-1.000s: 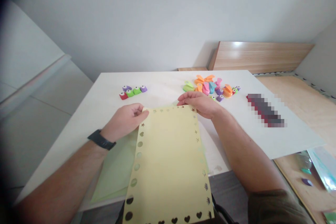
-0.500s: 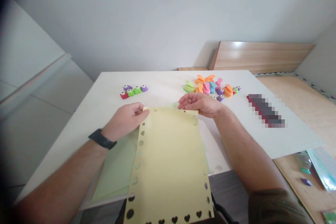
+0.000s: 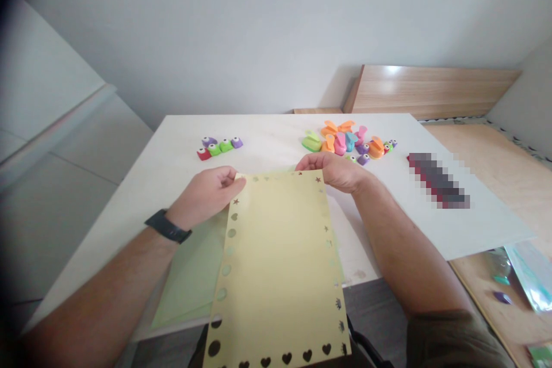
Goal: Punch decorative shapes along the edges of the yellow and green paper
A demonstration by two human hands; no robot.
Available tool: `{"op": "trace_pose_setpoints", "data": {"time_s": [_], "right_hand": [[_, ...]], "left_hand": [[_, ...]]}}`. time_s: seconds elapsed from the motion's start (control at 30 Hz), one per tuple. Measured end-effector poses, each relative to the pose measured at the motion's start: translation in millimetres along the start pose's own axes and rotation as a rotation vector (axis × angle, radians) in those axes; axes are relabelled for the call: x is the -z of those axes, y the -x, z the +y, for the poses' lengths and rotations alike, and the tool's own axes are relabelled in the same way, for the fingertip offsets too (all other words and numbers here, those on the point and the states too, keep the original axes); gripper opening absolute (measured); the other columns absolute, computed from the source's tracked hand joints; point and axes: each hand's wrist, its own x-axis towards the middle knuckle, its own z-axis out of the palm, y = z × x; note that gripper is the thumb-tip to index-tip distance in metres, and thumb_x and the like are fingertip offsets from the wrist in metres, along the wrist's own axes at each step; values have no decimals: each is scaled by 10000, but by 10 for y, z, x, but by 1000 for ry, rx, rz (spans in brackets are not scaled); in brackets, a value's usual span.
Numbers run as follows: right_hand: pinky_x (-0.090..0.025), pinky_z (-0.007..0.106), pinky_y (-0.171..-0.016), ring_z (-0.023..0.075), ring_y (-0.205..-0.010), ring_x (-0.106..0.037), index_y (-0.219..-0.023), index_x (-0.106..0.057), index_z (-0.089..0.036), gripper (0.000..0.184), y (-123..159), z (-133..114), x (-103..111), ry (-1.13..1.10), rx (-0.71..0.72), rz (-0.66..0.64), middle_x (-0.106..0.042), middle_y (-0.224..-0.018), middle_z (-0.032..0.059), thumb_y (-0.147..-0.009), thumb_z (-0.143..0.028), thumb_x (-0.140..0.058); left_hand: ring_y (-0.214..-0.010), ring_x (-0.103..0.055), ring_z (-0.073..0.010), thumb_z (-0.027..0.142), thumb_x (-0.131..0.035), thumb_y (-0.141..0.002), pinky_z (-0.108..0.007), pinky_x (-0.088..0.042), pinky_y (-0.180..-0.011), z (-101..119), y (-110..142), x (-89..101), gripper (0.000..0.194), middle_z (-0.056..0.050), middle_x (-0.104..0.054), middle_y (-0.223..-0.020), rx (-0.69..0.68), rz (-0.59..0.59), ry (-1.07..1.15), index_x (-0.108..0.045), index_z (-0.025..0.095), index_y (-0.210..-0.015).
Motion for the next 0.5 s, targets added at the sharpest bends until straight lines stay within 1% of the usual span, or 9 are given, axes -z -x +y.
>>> {"op": "trace_pose_setpoints", "data": {"time_s": [0.13,0.3,0.5], "right_hand": [[-543,276,-699,156,-767,-696,-952,-714,-153,243,15,-18,3,2,9,15,-745,-904,65,-775,-279,-820],[-539,276,-699,157,-767,-693,-971,-723,-152,255,10,-17,34,-4,11,16,-744,-905,67,-778,-293,-813],[-535,281,-702,156,-767,-689,-940,-716,-155,255,-6,-22,1,19,10,31,-744,-898,66,-777,-325,-815]], "left_hand": [[-592,-603,-148,471,-536,-880,-271,-372,-560,-17,-4,-3,306,36,-675,-652,-19,-3,-6,-559,218,-711],[-597,-608,-149,468,-542,-873,-272,-374,-562,-8,-5,2,302,33,-680,-656,-7,-3,-6,-555,218,-705],[-595,-607,-153,456,-545,-862,-270,-377,-567,14,3,10,293,30,-680,-649,-6,4,3,-553,216,-694]]}}
